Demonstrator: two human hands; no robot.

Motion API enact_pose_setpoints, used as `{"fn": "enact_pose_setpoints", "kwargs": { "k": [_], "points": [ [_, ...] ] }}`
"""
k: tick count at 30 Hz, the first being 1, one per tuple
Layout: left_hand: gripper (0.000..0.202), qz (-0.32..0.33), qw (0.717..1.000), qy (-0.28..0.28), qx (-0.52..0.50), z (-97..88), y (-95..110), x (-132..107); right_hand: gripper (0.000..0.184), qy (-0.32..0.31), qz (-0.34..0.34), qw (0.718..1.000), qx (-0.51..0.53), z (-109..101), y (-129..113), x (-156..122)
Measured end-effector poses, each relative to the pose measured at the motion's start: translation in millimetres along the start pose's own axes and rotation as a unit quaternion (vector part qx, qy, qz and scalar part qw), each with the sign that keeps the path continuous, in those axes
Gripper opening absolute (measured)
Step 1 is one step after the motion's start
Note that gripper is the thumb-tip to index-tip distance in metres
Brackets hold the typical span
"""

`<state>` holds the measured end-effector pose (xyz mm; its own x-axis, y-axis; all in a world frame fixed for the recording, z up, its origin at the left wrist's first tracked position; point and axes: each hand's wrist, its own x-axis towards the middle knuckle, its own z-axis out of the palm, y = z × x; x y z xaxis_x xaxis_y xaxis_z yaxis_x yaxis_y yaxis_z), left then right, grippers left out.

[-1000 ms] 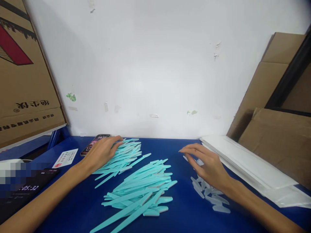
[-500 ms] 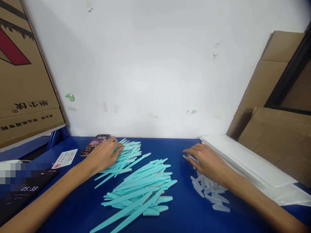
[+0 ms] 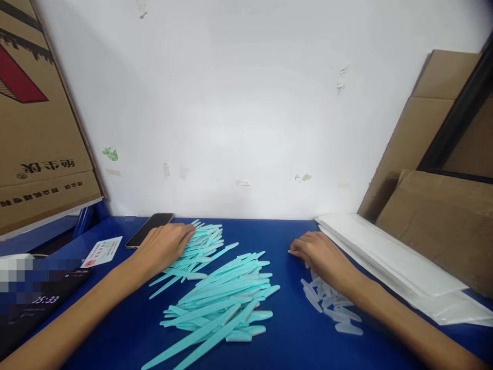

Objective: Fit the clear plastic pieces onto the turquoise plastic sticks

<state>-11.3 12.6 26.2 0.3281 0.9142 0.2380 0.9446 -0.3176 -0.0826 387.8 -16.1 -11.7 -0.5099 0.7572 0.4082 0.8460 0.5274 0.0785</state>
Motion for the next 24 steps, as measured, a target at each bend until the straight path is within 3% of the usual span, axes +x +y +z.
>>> {"fn": "enact_pose_setpoints", "kwargs": {
  "k": [7, 12, 15, 18, 21, 24],
  "points": [
    [0.043, -0.004, 1.0, 0.02, 0.023, -6.4, 3.3, -1.1, 0.026, 0.037, -0.002, 0.999, 0.011, -10.8, -10.6, -0.3],
    [0.042, 0.002, 0.998, 0.067, -0.008, -9.7, 12.6, -5.4, 0.037, 0.092, -0.058, 0.992, 0.061, -18.2, -27.9, 1.0],
    [0.04, 0.054, 0.986, 0.123, -0.094, -11.3, 34.1, -15.0, 0.028, 0.128, -0.104, 0.98, 0.113, -24.7, -39.1, -0.4],
    [0.034, 0.153, 0.961, 0.137, -0.184, -9.8, 60.2, -28.0, 0.028, 0.214, -0.124, 0.95, 0.188, -32.3, -52.1, -3.2],
    [0.026, 0.227, 0.933, 0.167, -0.223, -5.5, 77.7, -37.9, 0.024, 0.276, -0.088, 0.915, 0.28, -38.0, -66.7, -5.6],
    [0.023, 0.271, 0.913, 0.198, -0.232, -2.3, 83.9, -41.6, 0.011, 0.261, -0.004, 0.886, 0.383, -38.9, -78.5, -6.8]
  ]
}}
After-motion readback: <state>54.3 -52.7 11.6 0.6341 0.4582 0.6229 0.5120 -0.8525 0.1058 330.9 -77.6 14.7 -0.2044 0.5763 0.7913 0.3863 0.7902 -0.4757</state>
